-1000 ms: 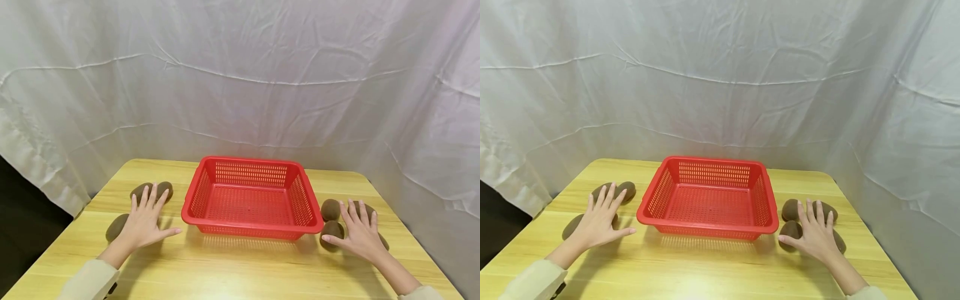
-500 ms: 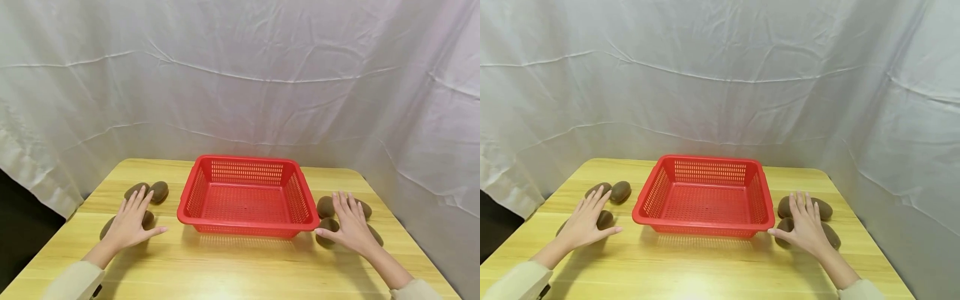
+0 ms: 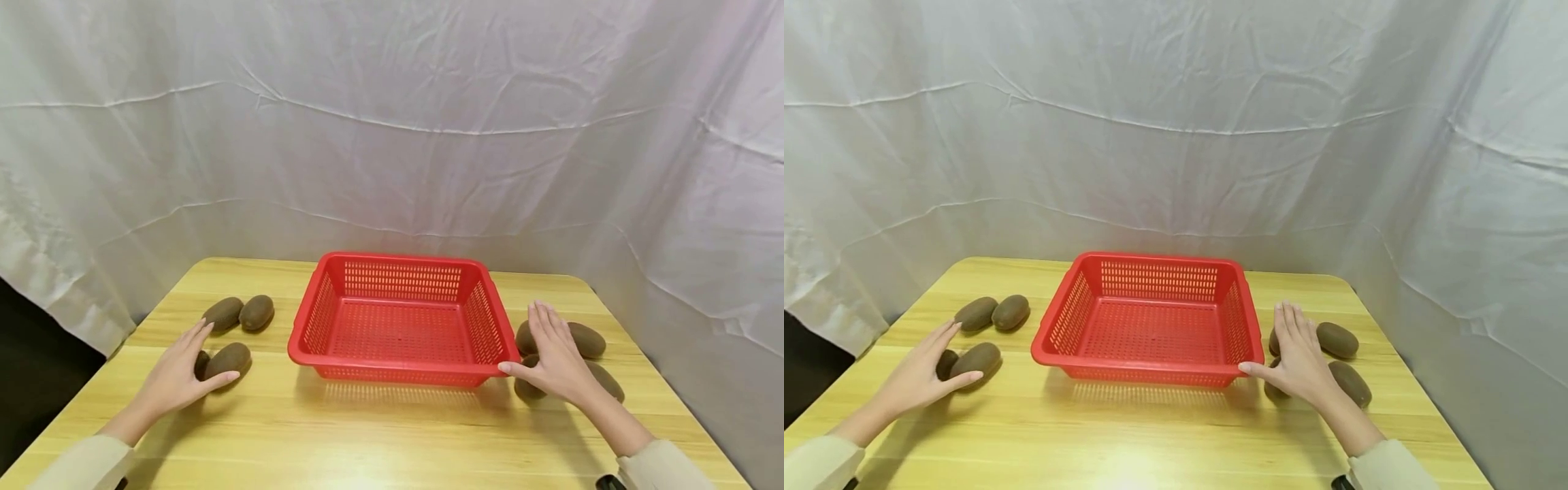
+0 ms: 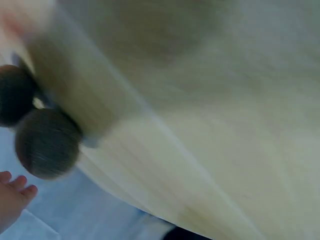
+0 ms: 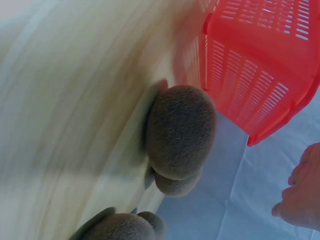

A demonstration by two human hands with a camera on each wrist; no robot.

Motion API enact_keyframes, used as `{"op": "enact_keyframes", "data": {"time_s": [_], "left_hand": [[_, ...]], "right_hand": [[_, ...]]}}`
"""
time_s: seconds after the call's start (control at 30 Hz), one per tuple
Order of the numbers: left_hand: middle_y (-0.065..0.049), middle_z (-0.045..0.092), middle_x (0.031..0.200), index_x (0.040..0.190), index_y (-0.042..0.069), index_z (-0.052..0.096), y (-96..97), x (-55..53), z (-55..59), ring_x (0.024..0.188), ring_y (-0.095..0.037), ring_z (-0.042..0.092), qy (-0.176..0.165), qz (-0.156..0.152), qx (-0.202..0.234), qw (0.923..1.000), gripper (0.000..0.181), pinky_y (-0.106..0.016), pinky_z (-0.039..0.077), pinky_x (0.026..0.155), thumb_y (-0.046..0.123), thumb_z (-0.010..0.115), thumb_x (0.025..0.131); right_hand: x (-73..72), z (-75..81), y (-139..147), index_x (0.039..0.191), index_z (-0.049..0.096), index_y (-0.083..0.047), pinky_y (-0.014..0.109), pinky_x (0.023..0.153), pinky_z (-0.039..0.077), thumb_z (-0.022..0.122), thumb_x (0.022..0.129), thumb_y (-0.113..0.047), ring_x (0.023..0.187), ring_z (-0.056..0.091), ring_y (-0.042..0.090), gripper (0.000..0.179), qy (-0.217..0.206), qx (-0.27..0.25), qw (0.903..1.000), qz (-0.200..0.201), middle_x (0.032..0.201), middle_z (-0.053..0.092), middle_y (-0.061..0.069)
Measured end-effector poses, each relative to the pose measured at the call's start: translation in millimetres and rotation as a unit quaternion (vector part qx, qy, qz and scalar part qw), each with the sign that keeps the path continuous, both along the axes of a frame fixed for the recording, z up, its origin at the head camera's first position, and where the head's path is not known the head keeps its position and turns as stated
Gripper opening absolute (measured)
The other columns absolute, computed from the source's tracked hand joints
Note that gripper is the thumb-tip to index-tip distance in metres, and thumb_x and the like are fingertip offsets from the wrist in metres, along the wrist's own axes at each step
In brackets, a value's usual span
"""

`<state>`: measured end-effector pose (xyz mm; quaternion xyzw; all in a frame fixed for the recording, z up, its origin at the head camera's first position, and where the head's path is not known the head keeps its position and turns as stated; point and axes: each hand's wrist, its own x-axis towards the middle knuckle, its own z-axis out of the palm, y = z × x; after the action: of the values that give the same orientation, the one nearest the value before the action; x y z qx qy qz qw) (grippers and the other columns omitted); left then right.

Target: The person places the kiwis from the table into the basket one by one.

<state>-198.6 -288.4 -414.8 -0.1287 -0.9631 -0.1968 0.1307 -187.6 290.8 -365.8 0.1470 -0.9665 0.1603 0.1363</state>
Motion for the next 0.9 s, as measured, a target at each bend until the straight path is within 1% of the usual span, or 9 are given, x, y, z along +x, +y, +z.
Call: {"op": "enact_keyframes", "data": {"time_s": [0.1, 0.17, 0.3, 0.5, 0.6, 0.73, 0.8, 0.9], "left_hand": [[-0.037, 0.025, 0.142, 0.142, -0.011, 0.023, -11.8, 4.4, -4.8, 0.124, -0.058, 0.028, -0.028, 0.002, 0.018, 0.9994, 0.099, -0.069, 0.027, 0.093, 0.046, 0.07, 0.077], [-0.039, 0.025, 0.142, 0.141, -0.012, 0.022, -18.7, 7.9, -8.5, 0.124, -0.058, 0.028, -0.042, 0.004, 0.029, 0.9987, 0.098, -0.069, 0.027, 0.093, 0.044, 0.07, 0.078], [-0.041, 0.027, 0.139, 0.14, -0.014, 0.022, -27.8, 13.5, -15.5, 0.122, -0.059, 0.029, -0.053, 0.011, 0.043, 0.9976, 0.097, -0.068, 0.028, 0.092, 0.042, 0.071, 0.078], [-0.042, 0.029, 0.137, 0.14, -0.014, 0.022, -31.0, 15.0, -19.7, 0.12, -0.059, 0.031, -0.063, 0.018, 0.052, 0.9965, 0.096, -0.067, 0.03, 0.091, 0.041, 0.07, 0.078], [-0.044, 0.029, 0.136, 0.14, -0.016, 0.019, -30.9, 15.6, -20.8, 0.119, -0.06, 0.031, -0.087, 0.033, 0.063, 0.9936, 0.097, -0.067, 0.031, 0.09, 0.043, 0.068, 0.08], [-0.046, 0.026, 0.135, 0.141, -0.017, 0.012, -31.2, 18.1, -24.0, 0.118, -0.061, 0.03, -0.117, 0.059, 0.083, 0.9879, 0.1, -0.067, 0.032, 0.089, 0.045, 0.065, 0.082], [-0.046, 0.025, 0.135, 0.141, -0.016, 0.011, -31.6, 18.4, -25.8, 0.118, -0.061, 0.03, -0.119, 0.066, 0.094, 0.9863, 0.101, -0.066, 0.033, 0.089, 0.044, 0.066, 0.082], [-0.045, 0.028, 0.134, 0.141, -0.016, 0.013, -32.8, 20.1, -28.2, 0.117, -0.06, 0.033, -0.107, 0.073, 0.107, 0.9858, 0.102, -0.065, 0.034, 0.088, 0.042, 0.07, 0.079]], "right_hand": [[-4.3, 3.0, -5, 0.146, 0.007, 0.006, 0.058, 0.113, 0.008, 0.07, 0.073, -0.054, 0.141, 0.008, 0.043, 0.114, -0.012, -0.002, 0.9999, 0.002, 0.152, 0.012, 0.027], [-6.9, 5.1, -8, 0.146, 0.008, 0.006, 0.058, 0.112, 0.01, 0.069, 0.073, -0.055, 0.141, 0.008, 0.043, 0.114, -0.02, 0.002, 0.9998, 0.001, 0.152, 0.012, 0.027], [-10.0, 8.2, -15, 0.146, 0.009, 0.007, 0.059, 0.112, 0.01, 0.068, 0.072, -0.059, 0.141, 0.007, 0.043, 0.115, -0.033, 0.014, 0.9994, -0.002, 0.153, 0.011, 0.027], [-11.4, 8.0, -25, 0.145, 0.013, 0.009, 0.059, 0.111, 0.011, 0.068, 0.071, -0.06, 0.14, 0.007, 0.045, 0.115, -0.034, 0.033, 0.9989, 0.008, 0.152, 0.011, 0.029], [-11.2, 7.6, -30, 0.146, 0.011, 0.007, 0.06, 0.111, 0.012, 0.067, 0.071, -0.061, 0.14, 0.007, 0.045, 0.115, -0.038, 0.036, 0.9986, 0.009, 0.152, 0.009, 0.028], [-11.9, 7.6, -36, 0.147, 0.008, 0.005, 0.059, 0.111, 0.012, 0.066, 0.071, -0.062, 0.141, 0.006, 0.043, 0.116, -0.049, 0.028, 0.9983, 0.011, 0.154, 0.007, 0.026], [-12.9, 7.6, -38, 0.147, 0.009, 0.005, 0.059, 0.112, 0.011, 0.067, 0.071, -0.062, 0.141, 0.005, 0.043, 0.116, -0.051, 0.025, 0.9983, 0.011, 0.154, 0.007, 0.025], [-14.7, 7.7, -40, 0.146, 0.011, 0.006, 0.058, 0.112, 0.012, 0.067, 0.072, -0.061, 0.142, 0.005, 0.042, 0.115, -0.052, 0.022, 0.9983, 0.013, 0.153, 0.009, 0.025]]}}
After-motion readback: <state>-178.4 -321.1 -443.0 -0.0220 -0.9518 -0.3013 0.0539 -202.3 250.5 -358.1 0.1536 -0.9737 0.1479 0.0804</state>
